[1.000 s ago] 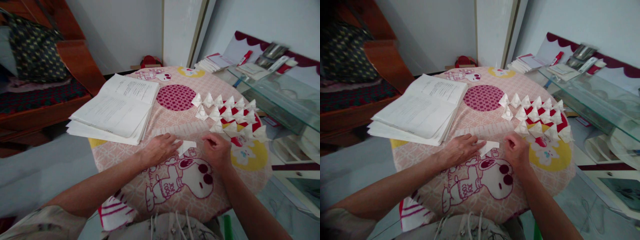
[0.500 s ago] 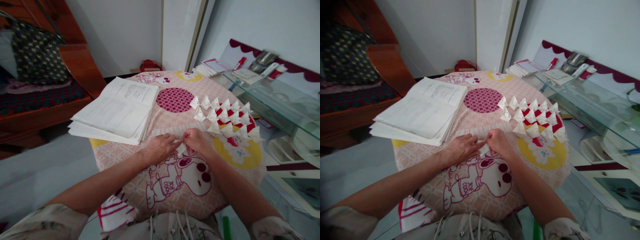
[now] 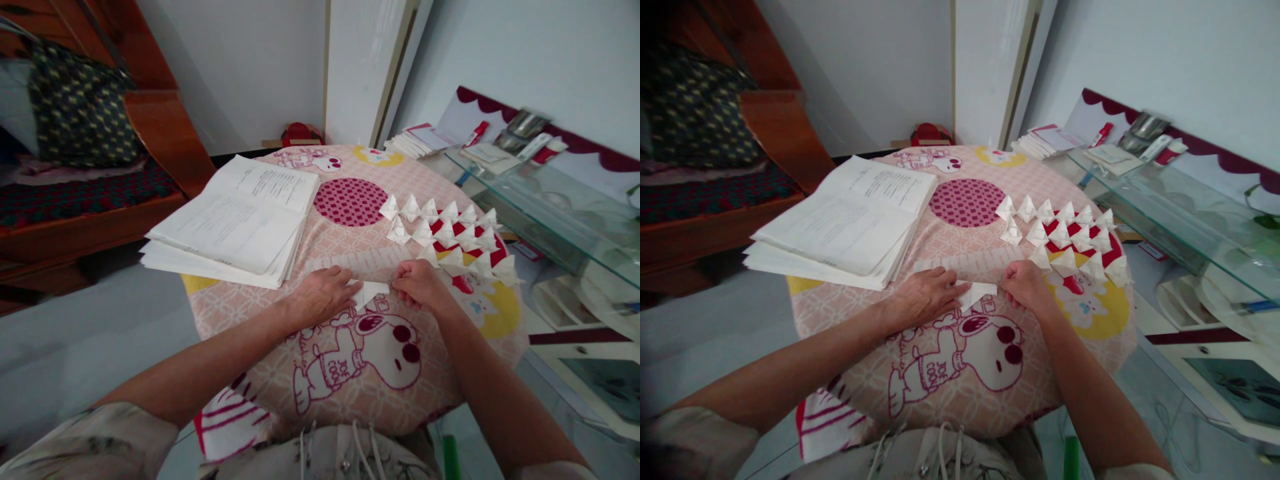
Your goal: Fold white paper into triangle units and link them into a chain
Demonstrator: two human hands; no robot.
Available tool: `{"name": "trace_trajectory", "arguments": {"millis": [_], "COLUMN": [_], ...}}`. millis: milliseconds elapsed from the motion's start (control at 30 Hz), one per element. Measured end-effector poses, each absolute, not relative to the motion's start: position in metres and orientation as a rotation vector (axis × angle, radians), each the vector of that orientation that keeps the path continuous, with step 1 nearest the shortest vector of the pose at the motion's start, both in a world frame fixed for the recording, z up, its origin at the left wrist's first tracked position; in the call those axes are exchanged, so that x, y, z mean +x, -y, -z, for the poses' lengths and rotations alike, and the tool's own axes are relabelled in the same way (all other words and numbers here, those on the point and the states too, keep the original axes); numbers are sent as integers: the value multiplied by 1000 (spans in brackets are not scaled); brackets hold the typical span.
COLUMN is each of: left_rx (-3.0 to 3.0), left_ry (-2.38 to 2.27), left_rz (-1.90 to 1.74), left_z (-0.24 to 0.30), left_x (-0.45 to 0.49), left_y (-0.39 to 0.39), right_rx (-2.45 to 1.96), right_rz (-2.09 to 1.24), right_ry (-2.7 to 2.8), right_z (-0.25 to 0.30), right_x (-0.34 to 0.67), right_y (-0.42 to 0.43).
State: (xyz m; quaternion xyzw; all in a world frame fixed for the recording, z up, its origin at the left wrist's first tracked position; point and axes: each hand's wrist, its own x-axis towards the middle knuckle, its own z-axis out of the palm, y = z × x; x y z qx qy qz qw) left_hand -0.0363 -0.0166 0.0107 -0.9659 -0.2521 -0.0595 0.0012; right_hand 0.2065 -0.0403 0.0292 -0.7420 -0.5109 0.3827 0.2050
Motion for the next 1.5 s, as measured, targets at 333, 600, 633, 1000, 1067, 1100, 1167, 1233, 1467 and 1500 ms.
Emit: {"name": "trace_trajectory", "arguments": {"millis": [333, 600, 633, 1000, 1067, 1100, 1167, 1233, 1467, 1500], "left_rx": [-3007, -2971, -2962, -3223, -3253, -3227, -3249, -3335, -3721, -3687], "left_ry": [794, 988, 1018, 1268, 1167, 1173, 1180, 1164, 1302, 1332], "left_rz": [217, 224, 221, 448, 398, 402, 392, 422, 959, 1050], "left_z": [-8, -11, -11, -23, -22, -20, -16, -13, -15, -19], "left_x": [-36, -45, -48, -51, -42, -38, -32, -28, -22, -21], "left_y": [17, 24, 24, -12, -13, -13, -15, -20, -45, -50], "right_rx": [-1898, -1870, -1871, -1917, -1931, -1937, -1938, -1887, -1599, -1609], "right_rz": [-1069, -1132, -1133, -471, -500, -552, -706, -884, -1030, -931], "right_ry": [1608, 1542, 1539, 2132, 2160, 2160, 2145, 2124, 2121, 2120], "right_z": [-23, -18, -17, -34, -37, -37, -36, -35, -51, -54], "right_x": [162, 167, 166, 173, 178, 180, 185, 189, 202, 202], "right_y": [35, 36, 35, 40, 37, 35, 29, 22, 3, 0]}}
